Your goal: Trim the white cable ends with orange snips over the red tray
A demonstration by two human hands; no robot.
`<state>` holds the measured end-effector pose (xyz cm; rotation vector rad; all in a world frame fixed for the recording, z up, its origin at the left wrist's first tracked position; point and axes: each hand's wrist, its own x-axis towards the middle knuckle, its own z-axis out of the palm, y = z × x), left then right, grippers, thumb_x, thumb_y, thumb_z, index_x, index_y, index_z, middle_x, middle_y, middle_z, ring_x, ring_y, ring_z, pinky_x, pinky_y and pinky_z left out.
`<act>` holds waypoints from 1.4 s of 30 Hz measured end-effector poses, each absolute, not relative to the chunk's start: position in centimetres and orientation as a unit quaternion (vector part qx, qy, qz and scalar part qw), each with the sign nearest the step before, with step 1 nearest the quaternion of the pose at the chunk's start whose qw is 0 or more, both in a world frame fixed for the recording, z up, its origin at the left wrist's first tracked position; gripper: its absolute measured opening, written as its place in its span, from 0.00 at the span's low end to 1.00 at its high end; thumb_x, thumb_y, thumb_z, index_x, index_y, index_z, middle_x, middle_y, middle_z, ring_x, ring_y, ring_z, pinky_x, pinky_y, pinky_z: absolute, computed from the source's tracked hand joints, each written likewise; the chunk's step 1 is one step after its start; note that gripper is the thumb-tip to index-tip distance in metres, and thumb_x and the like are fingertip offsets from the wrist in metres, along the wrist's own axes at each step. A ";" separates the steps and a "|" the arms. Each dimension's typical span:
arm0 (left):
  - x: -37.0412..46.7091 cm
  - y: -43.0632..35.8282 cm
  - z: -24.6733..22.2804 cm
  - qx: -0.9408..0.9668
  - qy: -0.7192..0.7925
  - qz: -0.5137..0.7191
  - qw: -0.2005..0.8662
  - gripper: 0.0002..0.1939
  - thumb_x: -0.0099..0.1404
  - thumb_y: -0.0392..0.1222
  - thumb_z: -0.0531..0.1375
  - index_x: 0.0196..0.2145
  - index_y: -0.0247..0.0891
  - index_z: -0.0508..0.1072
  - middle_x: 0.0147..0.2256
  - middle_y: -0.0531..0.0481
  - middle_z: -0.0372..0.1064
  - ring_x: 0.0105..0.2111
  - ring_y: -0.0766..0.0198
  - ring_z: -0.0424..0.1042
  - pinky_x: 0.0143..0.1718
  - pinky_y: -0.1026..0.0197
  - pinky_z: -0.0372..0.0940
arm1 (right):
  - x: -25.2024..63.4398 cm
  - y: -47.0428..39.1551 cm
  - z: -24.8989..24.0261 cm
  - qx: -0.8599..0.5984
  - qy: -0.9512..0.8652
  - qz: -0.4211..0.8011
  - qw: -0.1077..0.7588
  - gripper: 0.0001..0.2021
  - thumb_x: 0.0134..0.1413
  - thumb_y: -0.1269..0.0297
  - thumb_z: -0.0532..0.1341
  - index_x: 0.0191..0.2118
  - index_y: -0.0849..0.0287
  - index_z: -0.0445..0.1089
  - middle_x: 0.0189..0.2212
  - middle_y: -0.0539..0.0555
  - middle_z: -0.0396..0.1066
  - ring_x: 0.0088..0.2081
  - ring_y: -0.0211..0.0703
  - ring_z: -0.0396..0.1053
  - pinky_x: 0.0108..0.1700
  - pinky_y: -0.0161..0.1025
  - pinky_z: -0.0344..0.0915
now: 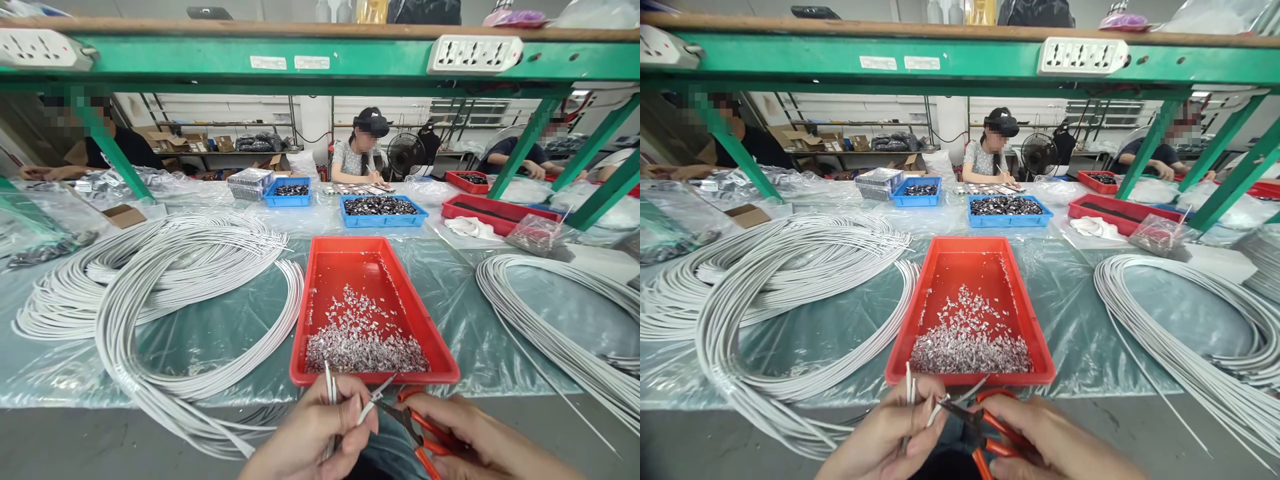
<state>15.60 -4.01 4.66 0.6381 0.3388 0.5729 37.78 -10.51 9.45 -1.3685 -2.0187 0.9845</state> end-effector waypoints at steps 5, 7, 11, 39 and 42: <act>15.4 -3.9 5.5 0.287 0.185 0.352 0.871 0.14 0.55 0.47 0.66 0.24 0.33 0.70 0.16 0.59 0.57 0.09 0.82 0.47 0.08 0.76 0.42 | 37.1 -9.3 8.9 -0.578 -0.618 0.356 0.396 0.14 0.48 0.64 0.64 0.44 0.50 0.75 0.33 0.53 0.76 0.35 0.46 0.73 0.38 0.37 0.70; 15.8 -4.2 6.0 0.331 0.248 0.400 0.818 0.15 0.55 0.49 0.66 0.27 0.33 0.72 0.16 0.58 0.60 0.10 0.82 0.51 0.10 0.77 0.43 | 35.9 -8.6 9.0 -0.565 -0.544 0.426 0.452 0.12 0.46 0.65 0.66 0.40 0.54 0.75 0.26 0.50 0.73 0.30 0.42 0.70 0.34 0.34 0.67; 16.9 -4.9 6.5 0.422 0.328 0.422 0.732 0.21 0.52 0.55 0.65 0.28 0.31 0.74 0.19 0.54 0.65 0.11 0.80 0.57 0.12 0.75 0.45 | 32.7 -7.7 9.0 -0.535 -0.457 0.478 0.526 0.14 0.35 0.68 0.72 0.32 0.59 0.72 0.16 0.43 0.61 0.20 0.33 0.56 0.23 0.29 0.55; 17.4 -3.0 6.2 0.527 0.351 0.373 0.678 0.27 0.52 0.65 0.59 0.22 0.34 0.65 0.11 0.61 0.50 0.11 0.77 0.48 0.13 0.70 0.39 | 30.5 -5.6 7.1 -0.525 -0.443 0.400 0.607 0.15 0.40 0.55 0.68 0.22 0.61 0.67 0.14 0.42 0.51 0.18 0.31 0.45 0.22 0.31 0.44; 17.7 -2.9 6.3 0.527 0.347 0.371 0.681 0.26 0.54 0.64 0.58 0.22 0.35 0.65 0.10 0.64 0.44 0.11 0.77 0.42 0.13 0.69 0.35 | 30.6 -5.3 7.7 -0.539 -0.438 0.401 0.597 0.17 0.38 0.54 0.69 0.21 0.61 0.65 0.14 0.41 0.49 0.19 0.31 0.43 0.22 0.30 0.42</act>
